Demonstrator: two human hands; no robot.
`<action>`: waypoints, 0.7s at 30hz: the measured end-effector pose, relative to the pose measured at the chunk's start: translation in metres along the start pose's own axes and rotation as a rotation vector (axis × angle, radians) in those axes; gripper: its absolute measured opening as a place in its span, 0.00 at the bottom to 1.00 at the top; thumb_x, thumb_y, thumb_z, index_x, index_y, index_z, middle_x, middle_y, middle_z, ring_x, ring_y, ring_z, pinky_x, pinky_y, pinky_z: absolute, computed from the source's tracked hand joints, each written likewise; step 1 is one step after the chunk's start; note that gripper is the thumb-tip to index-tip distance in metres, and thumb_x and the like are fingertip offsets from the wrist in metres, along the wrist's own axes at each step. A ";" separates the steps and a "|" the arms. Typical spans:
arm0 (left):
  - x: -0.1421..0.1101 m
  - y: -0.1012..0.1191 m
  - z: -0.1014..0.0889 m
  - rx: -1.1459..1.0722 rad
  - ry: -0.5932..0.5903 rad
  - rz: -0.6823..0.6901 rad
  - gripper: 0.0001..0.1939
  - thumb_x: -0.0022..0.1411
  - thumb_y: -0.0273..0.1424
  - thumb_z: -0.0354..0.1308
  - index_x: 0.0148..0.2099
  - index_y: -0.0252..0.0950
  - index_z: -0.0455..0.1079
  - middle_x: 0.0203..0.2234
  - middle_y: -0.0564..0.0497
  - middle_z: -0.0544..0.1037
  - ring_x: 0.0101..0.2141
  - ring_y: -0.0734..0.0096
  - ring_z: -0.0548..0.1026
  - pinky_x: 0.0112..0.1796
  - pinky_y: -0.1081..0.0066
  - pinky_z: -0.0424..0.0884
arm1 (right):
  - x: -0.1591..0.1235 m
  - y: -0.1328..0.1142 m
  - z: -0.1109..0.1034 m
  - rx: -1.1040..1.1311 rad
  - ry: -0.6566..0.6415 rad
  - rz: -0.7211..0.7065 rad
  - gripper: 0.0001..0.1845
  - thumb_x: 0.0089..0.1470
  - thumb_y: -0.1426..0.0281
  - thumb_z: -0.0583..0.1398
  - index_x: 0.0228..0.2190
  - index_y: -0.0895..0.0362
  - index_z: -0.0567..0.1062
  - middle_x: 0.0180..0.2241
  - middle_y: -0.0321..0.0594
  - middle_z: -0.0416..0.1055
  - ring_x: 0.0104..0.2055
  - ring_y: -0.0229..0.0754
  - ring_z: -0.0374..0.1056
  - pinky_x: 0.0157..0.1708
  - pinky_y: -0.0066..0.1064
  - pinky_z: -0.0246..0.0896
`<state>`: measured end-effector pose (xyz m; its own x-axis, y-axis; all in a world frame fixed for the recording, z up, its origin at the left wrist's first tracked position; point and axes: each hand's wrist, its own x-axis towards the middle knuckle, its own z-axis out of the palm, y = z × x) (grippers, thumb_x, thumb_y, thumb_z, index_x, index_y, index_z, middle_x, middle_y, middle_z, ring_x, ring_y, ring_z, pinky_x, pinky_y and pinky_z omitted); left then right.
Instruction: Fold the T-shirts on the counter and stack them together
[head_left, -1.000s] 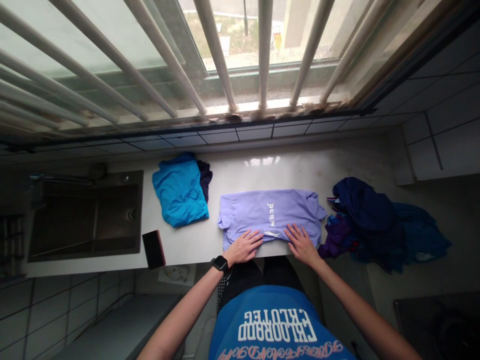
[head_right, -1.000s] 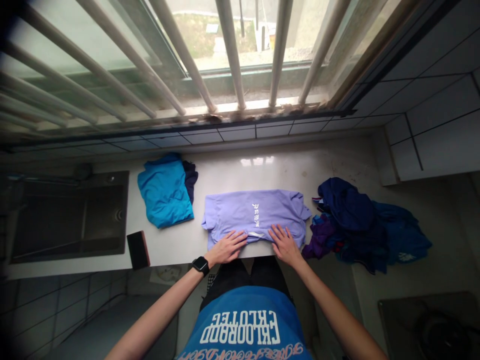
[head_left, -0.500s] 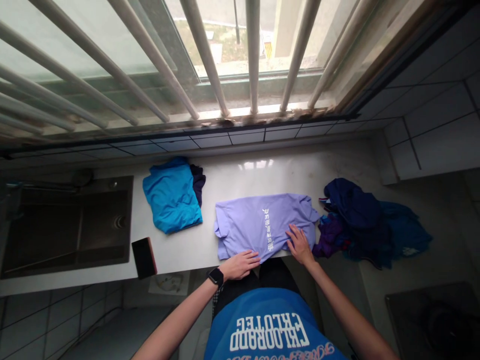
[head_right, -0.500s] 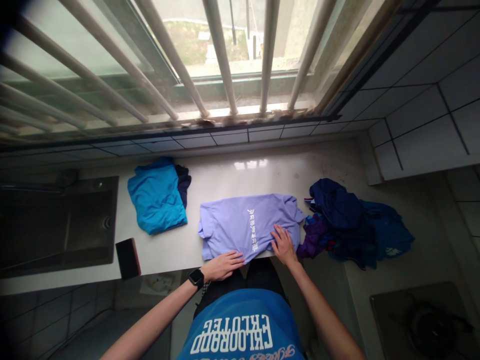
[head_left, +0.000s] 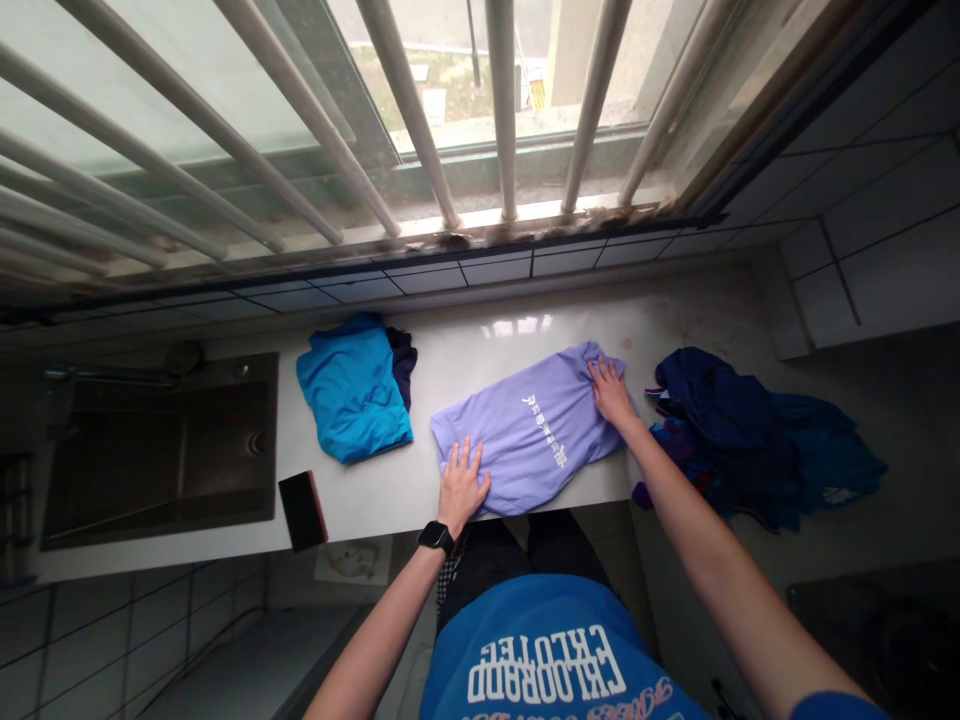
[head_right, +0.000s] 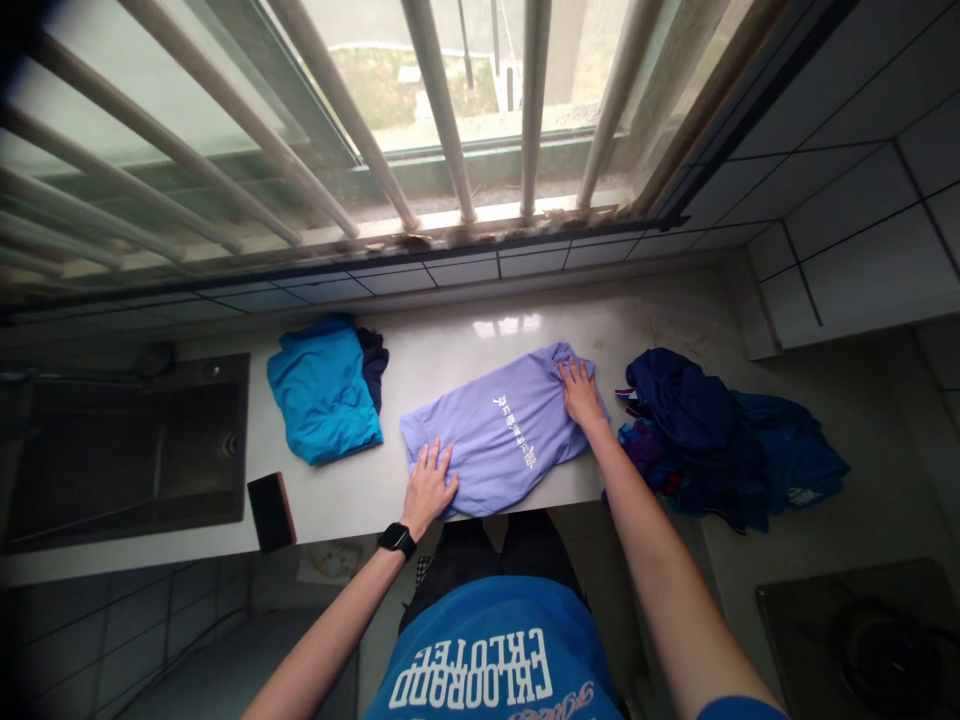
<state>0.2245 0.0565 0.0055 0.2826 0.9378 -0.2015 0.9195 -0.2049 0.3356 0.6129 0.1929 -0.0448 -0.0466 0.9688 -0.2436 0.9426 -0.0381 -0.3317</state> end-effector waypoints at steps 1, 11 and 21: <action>-0.001 0.004 0.000 -0.016 -0.008 -0.002 0.27 0.67 0.34 0.52 0.66 0.33 0.65 0.67 0.33 0.63 0.64 0.38 0.62 0.56 0.46 0.68 | 0.014 -0.001 -0.004 0.020 -0.013 -0.032 0.34 0.62 0.73 0.46 0.68 0.59 0.59 0.72 0.52 0.48 0.73 0.63 0.43 0.66 0.66 0.45; 0.084 -0.016 -0.034 0.018 0.027 -0.229 0.17 0.68 0.33 0.54 0.56 0.31 0.68 0.51 0.34 0.74 0.53 0.49 0.72 0.54 0.55 0.68 | 0.026 -0.092 0.011 0.146 0.049 -0.038 0.34 0.61 0.69 0.52 0.68 0.58 0.60 0.73 0.51 0.43 0.74 0.65 0.36 0.66 0.74 0.33; 0.019 0.020 -0.014 -0.364 -0.279 -0.377 0.13 0.69 0.33 0.51 0.30 0.38 0.65 0.27 0.49 0.75 0.30 0.66 0.74 0.35 0.69 0.65 | 0.091 -0.096 -0.029 0.167 -0.300 -0.294 0.26 0.64 0.68 0.53 0.61 0.59 0.71 0.72 0.48 0.49 0.74 0.64 0.41 0.66 0.71 0.38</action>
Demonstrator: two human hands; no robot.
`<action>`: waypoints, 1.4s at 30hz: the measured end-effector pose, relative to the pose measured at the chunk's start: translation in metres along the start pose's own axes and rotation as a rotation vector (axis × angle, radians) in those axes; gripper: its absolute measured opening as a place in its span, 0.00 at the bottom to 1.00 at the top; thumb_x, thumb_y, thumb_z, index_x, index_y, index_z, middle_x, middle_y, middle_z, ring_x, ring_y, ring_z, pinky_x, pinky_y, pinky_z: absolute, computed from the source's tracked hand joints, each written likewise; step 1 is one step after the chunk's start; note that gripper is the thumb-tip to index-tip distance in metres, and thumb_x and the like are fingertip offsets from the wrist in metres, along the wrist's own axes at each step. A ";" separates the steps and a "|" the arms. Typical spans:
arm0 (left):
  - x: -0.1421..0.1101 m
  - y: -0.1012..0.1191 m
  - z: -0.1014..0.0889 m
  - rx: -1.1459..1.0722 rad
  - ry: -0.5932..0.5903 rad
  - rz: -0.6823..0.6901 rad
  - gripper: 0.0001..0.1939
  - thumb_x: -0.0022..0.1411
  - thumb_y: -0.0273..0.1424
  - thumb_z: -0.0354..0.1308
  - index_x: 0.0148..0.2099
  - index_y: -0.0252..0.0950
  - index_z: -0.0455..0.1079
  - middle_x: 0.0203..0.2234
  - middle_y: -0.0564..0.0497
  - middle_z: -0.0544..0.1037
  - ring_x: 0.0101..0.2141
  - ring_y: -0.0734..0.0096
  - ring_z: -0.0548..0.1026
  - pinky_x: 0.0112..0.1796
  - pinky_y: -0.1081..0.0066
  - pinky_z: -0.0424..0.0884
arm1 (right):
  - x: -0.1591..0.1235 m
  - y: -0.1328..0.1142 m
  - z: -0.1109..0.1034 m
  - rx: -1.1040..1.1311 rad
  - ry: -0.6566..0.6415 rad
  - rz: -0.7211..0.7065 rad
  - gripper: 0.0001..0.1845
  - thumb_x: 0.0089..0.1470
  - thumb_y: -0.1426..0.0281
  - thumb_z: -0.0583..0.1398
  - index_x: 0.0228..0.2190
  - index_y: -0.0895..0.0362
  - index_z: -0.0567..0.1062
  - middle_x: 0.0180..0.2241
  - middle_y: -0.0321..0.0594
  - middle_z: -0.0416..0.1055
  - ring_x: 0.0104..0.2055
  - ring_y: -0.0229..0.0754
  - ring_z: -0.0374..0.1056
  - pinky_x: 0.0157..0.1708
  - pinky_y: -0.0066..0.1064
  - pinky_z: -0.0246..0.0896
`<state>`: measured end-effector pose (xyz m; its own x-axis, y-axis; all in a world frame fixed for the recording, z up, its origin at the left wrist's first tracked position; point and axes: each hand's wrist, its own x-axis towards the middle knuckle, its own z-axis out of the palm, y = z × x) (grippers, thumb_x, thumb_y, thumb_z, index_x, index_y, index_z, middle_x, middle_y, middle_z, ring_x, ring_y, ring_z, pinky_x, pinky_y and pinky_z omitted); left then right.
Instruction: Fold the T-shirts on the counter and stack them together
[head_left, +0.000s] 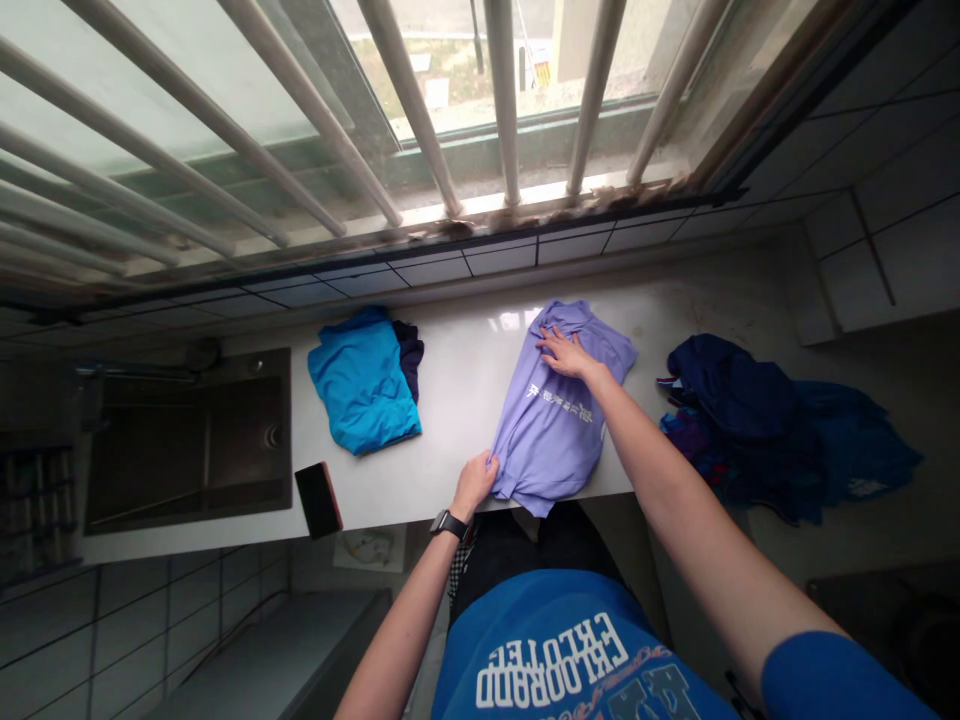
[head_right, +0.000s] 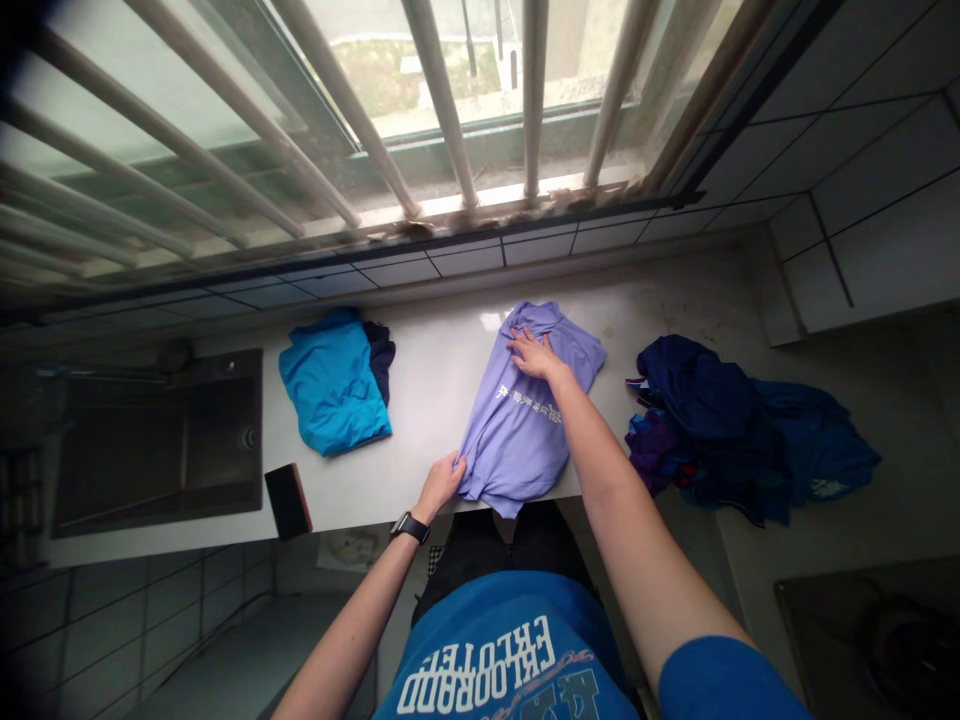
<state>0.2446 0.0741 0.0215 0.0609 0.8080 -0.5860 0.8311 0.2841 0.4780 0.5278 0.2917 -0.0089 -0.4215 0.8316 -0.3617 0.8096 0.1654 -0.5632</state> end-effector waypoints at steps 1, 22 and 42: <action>-0.009 0.001 0.007 -0.017 -0.015 0.007 0.14 0.69 0.34 0.52 0.29 0.38 0.64 0.25 0.50 0.75 0.28 0.67 0.73 0.34 0.70 0.64 | 0.003 -0.004 -0.001 0.011 0.001 -0.005 0.24 0.64 0.70 0.52 0.58 0.59 0.72 0.71 0.47 0.51 0.74 0.62 0.43 0.67 0.70 0.38; -0.025 -0.027 -0.005 -0.025 0.109 -0.104 0.03 0.63 0.27 0.51 0.36 0.40 0.63 0.26 0.54 0.72 0.30 0.66 0.73 0.34 0.71 0.65 | -0.244 -0.031 0.141 -0.085 0.137 -0.037 0.22 0.58 0.83 0.50 0.43 0.55 0.79 0.67 0.45 0.62 0.71 0.51 0.55 0.65 0.59 0.52; -0.016 -0.070 -0.016 0.473 -0.201 0.926 0.39 0.58 0.16 0.54 0.70 0.43 0.59 0.70 0.43 0.58 0.71 0.53 0.53 0.66 0.51 0.59 | -0.298 -0.015 0.160 -0.268 0.026 -0.230 0.45 0.47 0.84 0.55 0.67 0.53 0.62 0.71 0.48 0.51 0.73 0.57 0.46 0.67 0.59 0.49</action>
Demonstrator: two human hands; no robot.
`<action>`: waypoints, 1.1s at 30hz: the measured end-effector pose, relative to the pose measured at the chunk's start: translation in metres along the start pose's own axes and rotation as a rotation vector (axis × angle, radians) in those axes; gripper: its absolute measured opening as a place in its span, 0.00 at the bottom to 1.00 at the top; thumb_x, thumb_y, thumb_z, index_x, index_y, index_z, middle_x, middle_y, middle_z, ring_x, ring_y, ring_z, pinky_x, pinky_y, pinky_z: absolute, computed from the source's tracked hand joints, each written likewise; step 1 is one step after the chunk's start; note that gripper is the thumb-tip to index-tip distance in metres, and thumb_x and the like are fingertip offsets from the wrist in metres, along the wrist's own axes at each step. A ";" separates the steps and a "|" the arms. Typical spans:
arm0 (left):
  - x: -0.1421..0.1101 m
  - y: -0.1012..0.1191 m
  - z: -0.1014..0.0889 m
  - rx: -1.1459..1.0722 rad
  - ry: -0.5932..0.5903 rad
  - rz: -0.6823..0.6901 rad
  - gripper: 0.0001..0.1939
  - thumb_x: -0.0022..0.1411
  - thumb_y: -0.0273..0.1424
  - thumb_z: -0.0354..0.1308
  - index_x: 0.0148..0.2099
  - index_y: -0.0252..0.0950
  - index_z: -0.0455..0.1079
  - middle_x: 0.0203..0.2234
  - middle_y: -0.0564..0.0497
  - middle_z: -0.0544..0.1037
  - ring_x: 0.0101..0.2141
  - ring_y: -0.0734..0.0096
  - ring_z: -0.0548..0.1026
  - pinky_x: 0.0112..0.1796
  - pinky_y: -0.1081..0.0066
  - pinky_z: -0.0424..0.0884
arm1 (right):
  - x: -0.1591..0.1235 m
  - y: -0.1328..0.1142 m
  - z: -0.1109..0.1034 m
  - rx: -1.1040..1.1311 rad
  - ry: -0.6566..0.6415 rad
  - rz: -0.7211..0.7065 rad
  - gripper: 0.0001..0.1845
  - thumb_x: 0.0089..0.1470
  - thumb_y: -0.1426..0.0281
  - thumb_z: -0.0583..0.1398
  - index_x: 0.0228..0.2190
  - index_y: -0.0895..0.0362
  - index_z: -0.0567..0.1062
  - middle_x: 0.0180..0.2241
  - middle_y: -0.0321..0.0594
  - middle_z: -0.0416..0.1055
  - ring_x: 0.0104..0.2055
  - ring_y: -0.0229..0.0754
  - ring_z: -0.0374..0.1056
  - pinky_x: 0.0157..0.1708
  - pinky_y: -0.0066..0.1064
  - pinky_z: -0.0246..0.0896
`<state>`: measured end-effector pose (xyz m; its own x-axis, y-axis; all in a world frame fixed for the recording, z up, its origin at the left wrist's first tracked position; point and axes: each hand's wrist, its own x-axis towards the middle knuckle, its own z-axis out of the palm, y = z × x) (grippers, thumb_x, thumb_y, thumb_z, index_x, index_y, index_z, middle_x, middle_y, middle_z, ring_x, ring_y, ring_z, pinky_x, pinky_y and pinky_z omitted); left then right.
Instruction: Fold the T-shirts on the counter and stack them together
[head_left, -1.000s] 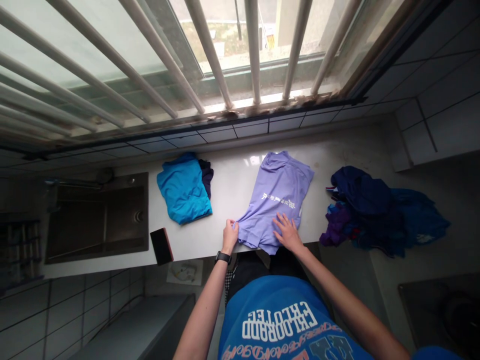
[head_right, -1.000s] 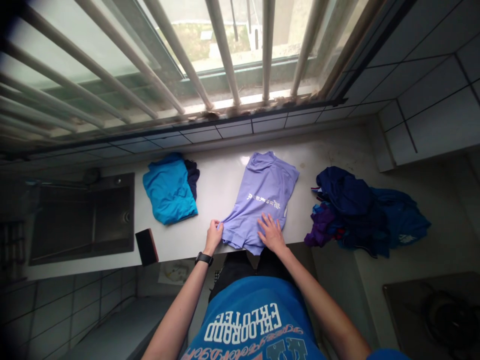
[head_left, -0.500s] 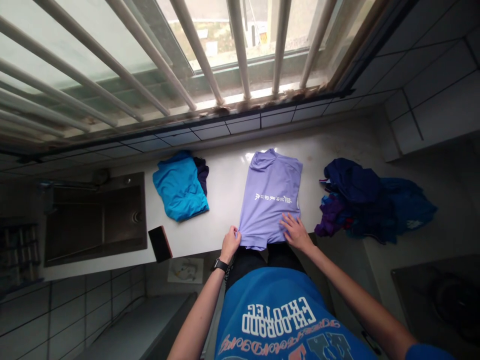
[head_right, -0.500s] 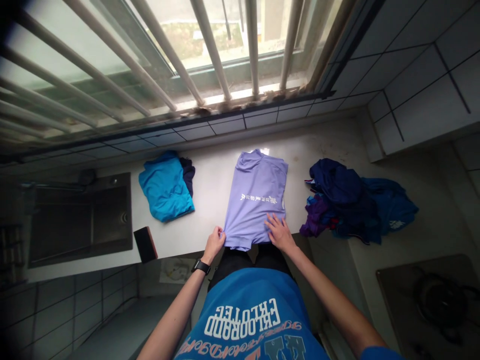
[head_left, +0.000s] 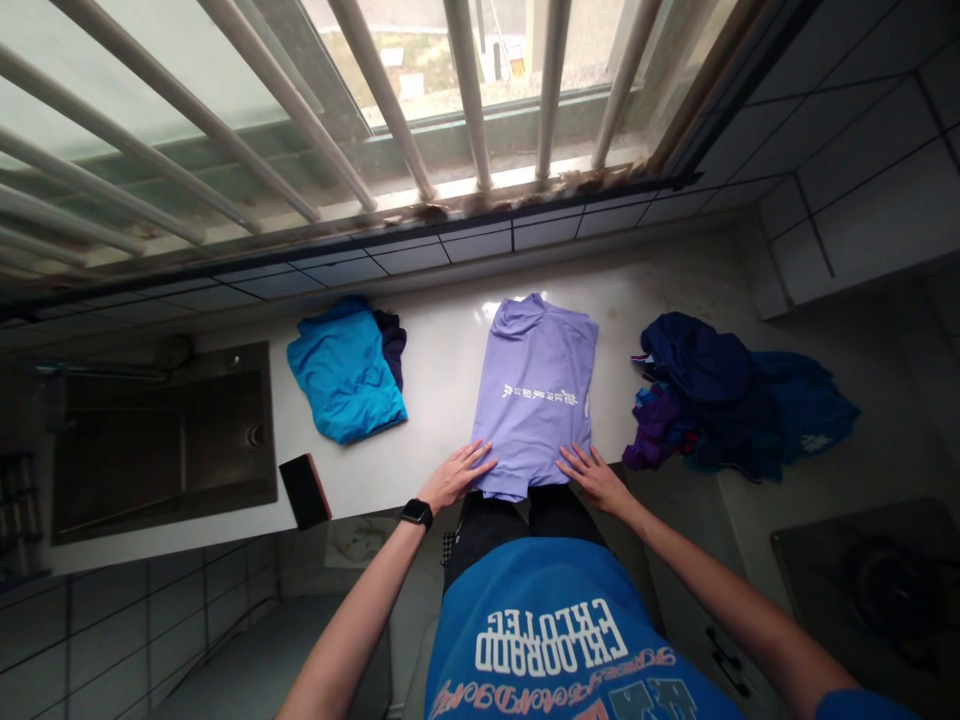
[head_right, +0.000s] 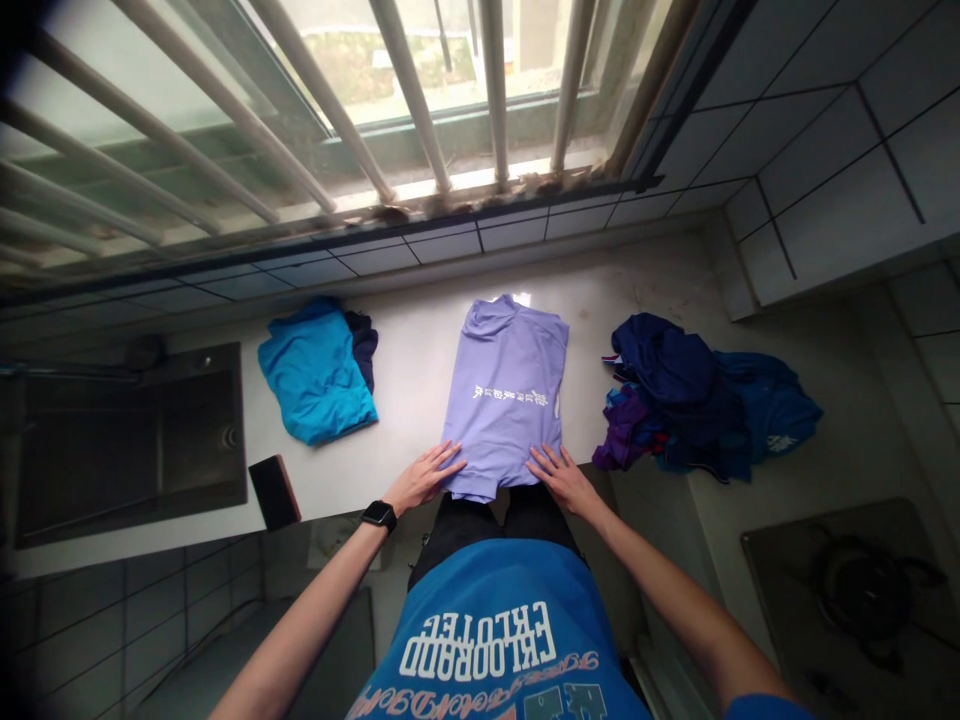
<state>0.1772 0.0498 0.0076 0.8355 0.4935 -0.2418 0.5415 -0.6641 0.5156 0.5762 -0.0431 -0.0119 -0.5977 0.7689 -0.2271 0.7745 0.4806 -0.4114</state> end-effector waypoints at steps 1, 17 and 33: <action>0.004 -0.005 -0.002 0.006 -0.024 0.054 0.37 0.60 0.18 0.54 0.70 0.43 0.60 0.70 0.43 0.59 0.70 0.54 0.54 0.66 0.52 0.60 | 0.003 0.001 0.005 -0.029 0.020 -0.004 0.43 0.50 0.84 0.55 0.66 0.53 0.63 0.70 0.47 0.53 0.73 0.56 0.48 0.67 0.59 0.50; -0.001 -0.021 0.008 0.006 0.090 0.021 0.25 0.68 0.23 0.48 0.65 0.36 0.66 0.58 0.37 0.74 0.61 0.56 0.70 0.58 0.55 0.72 | 0.007 0.001 0.014 -0.053 0.281 0.152 0.17 0.59 0.78 0.56 0.46 0.56 0.79 0.59 0.48 0.72 0.64 0.53 0.64 0.63 0.52 0.55; 0.016 -0.014 0.014 -0.078 0.161 0.117 0.18 0.70 0.20 0.46 0.56 0.36 0.70 0.56 0.39 0.76 0.59 0.62 0.73 0.57 0.56 0.74 | 0.024 -0.002 0.013 0.045 0.255 -0.116 0.18 0.57 0.81 0.55 0.44 0.56 0.78 0.56 0.48 0.75 0.63 0.51 0.66 0.63 0.54 0.55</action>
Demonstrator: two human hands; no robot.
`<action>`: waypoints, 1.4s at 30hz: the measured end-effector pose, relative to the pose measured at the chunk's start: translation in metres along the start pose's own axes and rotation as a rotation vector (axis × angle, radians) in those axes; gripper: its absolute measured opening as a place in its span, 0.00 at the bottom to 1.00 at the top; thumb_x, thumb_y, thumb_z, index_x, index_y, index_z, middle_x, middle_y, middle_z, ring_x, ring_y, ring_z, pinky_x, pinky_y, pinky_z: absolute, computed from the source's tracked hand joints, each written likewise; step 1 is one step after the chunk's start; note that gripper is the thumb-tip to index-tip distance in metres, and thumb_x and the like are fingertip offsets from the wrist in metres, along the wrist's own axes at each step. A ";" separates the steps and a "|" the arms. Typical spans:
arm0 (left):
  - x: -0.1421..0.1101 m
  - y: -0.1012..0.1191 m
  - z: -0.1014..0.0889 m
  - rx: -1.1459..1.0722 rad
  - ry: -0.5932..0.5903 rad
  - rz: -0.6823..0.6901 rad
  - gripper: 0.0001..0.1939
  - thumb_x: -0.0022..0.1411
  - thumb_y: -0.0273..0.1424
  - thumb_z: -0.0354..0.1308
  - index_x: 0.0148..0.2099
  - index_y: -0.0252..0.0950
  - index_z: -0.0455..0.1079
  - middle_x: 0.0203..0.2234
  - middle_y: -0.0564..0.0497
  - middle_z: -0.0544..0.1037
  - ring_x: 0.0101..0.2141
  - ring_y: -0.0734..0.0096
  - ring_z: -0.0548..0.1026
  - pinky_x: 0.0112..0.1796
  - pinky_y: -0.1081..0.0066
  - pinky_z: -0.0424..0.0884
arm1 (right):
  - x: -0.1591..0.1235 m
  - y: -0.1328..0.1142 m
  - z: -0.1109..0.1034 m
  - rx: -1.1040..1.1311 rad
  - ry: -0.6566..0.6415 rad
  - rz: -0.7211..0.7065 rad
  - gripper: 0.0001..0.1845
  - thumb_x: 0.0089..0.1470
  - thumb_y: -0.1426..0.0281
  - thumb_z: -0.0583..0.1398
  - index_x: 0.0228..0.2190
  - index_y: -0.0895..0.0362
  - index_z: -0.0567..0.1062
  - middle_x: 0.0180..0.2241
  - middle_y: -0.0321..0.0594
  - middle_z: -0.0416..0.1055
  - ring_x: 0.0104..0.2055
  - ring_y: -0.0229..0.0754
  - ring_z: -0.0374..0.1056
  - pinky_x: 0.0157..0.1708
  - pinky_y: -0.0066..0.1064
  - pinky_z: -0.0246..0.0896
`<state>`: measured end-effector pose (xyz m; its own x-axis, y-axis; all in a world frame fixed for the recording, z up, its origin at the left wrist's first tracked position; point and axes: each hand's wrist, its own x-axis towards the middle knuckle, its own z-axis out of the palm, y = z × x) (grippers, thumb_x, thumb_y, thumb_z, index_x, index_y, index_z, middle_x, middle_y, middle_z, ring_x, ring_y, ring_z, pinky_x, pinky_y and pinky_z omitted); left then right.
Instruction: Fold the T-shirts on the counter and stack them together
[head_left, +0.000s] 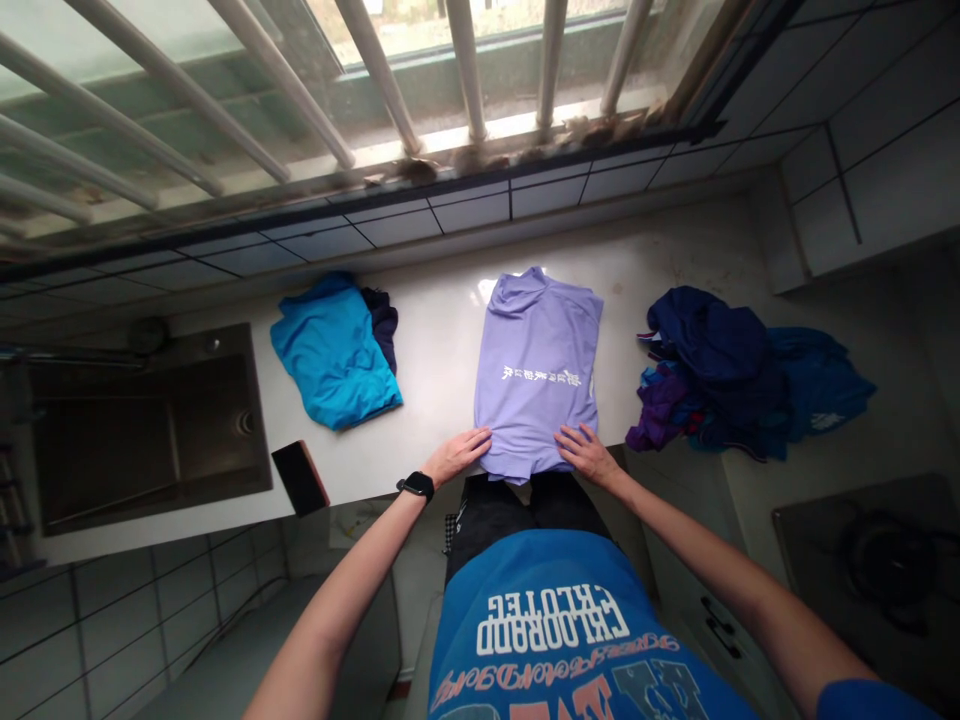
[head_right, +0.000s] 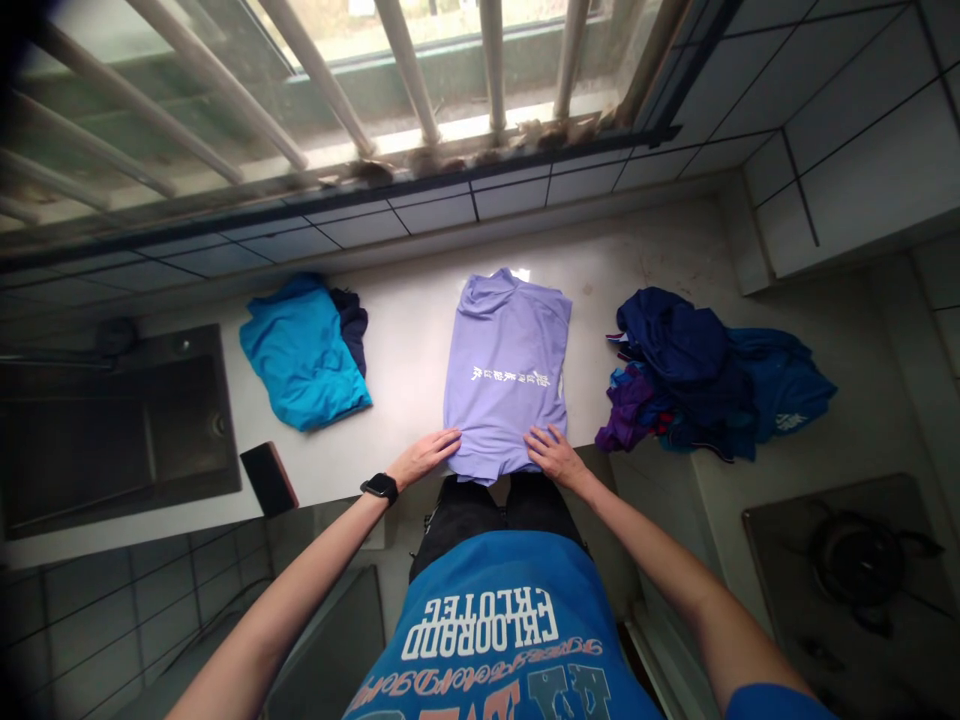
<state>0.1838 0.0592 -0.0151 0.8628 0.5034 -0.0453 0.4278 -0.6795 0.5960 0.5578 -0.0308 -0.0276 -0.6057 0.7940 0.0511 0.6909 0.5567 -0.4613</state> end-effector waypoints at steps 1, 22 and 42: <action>0.000 0.003 0.001 -0.018 0.034 -0.041 0.18 0.69 0.20 0.46 0.55 0.36 0.70 0.54 0.39 0.77 0.57 0.61 0.74 0.56 0.56 0.74 | 0.001 -0.002 -0.003 0.055 0.029 0.026 0.18 0.56 0.82 0.55 0.43 0.56 0.78 0.54 0.49 0.76 0.62 0.52 0.67 0.63 0.54 0.55; 0.124 0.010 -0.112 -0.522 0.645 -0.822 0.18 0.66 0.45 0.56 0.32 0.35 0.70 0.25 0.54 0.72 0.31 0.71 0.70 0.35 0.73 0.67 | 0.131 0.059 -0.109 0.487 0.427 0.830 0.29 0.59 0.43 0.53 0.21 0.54 0.65 0.19 0.34 0.61 0.27 0.40 0.61 0.29 0.30 0.56; 0.178 -0.048 -0.045 0.170 0.128 -0.485 0.31 0.70 0.38 0.51 0.72 0.43 0.57 0.73 0.45 0.52 0.71 0.51 0.50 0.68 0.41 0.41 | 0.165 0.072 -0.030 -0.061 0.008 0.390 0.31 0.65 0.66 0.52 0.67 0.56 0.61 0.71 0.49 0.52 0.73 0.57 0.46 0.69 0.59 0.39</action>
<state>0.3048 0.2056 -0.0157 0.5196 0.8355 -0.1787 0.8166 -0.4240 0.3917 0.5191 0.1472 -0.0258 -0.2902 0.9506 -0.1103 0.8909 0.2263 -0.3938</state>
